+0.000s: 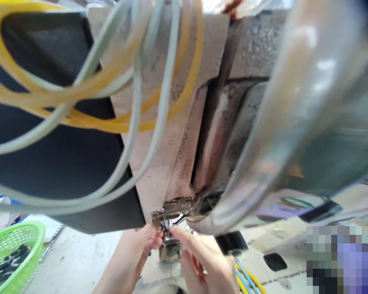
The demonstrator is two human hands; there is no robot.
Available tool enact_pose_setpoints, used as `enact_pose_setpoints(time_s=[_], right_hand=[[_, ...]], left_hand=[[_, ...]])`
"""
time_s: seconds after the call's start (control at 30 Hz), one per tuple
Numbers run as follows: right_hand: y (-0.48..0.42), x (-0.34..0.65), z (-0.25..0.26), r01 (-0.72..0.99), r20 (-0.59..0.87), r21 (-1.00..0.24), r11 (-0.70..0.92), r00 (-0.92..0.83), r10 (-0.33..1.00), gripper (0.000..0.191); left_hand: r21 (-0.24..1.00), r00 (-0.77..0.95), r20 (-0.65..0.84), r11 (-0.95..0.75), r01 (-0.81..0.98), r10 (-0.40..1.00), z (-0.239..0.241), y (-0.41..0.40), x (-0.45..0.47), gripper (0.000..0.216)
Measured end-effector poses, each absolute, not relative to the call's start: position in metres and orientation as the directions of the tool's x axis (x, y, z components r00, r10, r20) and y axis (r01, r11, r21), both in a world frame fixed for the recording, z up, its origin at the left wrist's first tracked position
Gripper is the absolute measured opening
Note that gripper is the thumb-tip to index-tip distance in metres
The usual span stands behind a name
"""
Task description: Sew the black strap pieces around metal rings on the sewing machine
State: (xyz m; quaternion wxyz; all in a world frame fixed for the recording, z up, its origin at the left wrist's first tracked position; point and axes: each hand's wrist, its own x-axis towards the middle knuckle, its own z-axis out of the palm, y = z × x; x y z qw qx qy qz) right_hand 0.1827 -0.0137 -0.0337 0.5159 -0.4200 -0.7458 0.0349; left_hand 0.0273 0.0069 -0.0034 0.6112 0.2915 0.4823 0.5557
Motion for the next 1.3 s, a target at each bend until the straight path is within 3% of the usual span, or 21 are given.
enact_pose_setpoints(time_s=[0.27,0.37,0.47,0.63,0.73,0.8,0.87,0.9,0.97,1.1,1.2,1.3], right_hand=[[-0.038,0.208,-0.017,0.538,0.657,-0.600,0.592,-0.091,0.748,0.023],[-0.049,0.204,-0.025,0.511,0.427,-0.685,0.519,-0.296,0.854,0.021],[-0.054,0.185,-0.043,0.585,0.150,-0.657,0.476,-0.517,0.843,0.024],[-0.046,0.161,-0.066,0.617,0.038,-0.602,0.507,-0.612,0.790,0.028],[-0.044,0.167,-0.061,0.599,0.042,-0.652,0.465,-0.584,0.811,0.026],[-0.045,0.178,-0.051,0.541,0.026,-0.751,0.378,-0.548,0.836,0.017],[-0.048,0.190,-0.042,0.336,-0.057,-0.932,0.134,-0.503,0.863,0.006],[-0.050,0.195,-0.038,0.198,-0.105,-0.980,-0.009,-0.479,0.871,0.011],[-0.054,0.203,-0.035,-0.039,-0.166,-0.979,-0.202,-0.425,0.890,0.024],[-0.057,0.210,-0.037,-0.162,-0.109,-0.974,-0.156,-0.269,0.957,0.029],[-0.060,0.211,-0.037,-0.185,-0.049,-0.980,-0.076,-0.150,0.988,0.028],[-0.064,0.209,-0.033,-0.179,0.000,-0.984,-0.008,-0.046,0.999,0.028]], left_hand=[[0.912,0.057,-0.206,0.212,-0.351,0.977,0.004,0.014,0.021,0.021],[0.920,0.107,-0.179,0.205,-0.334,0.978,0.002,0.014,0.016,0.021],[0.940,0.149,-0.150,0.187,-0.284,0.977,0.004,0.010,0.012,0.025],[0.986,0.156,-0.081,0.102,-0.130,0.984,0.013,-0.004,-0.002,0.028],[0.996,0.188,-0.088,0.084,0.028,0.978,0.018,-0.014,-0.016,0.035],[0.974,0.280,-0.146,0.088,0.210,0.949,0.022,-0.021,-0.022,0.034],[0.936,0.368,-0.171,0.033,0.352,0.914,0.024,-0.027,-0.022,0.031],[0.923,0.397,-0.156,-0.010,0.385,0.904,0.024,-0.029,-0.020,0.029],[0.917,0.429,-0.113,-0.072,0.392,0.896,0.023,-0.033,-0.014,0.027],[0.927,0.430,-0.139,-0.036,0.374,0.892,0.015,-0.037,0.003,0.020],[0.932,0.331,-0.149,0.020,0.361,0.932,0.009,-0.040,0.013,0.034],[0.936,0.259,-0.136,0.038,0.350,0.956,0.006,-0.044,0.021,0.027]])
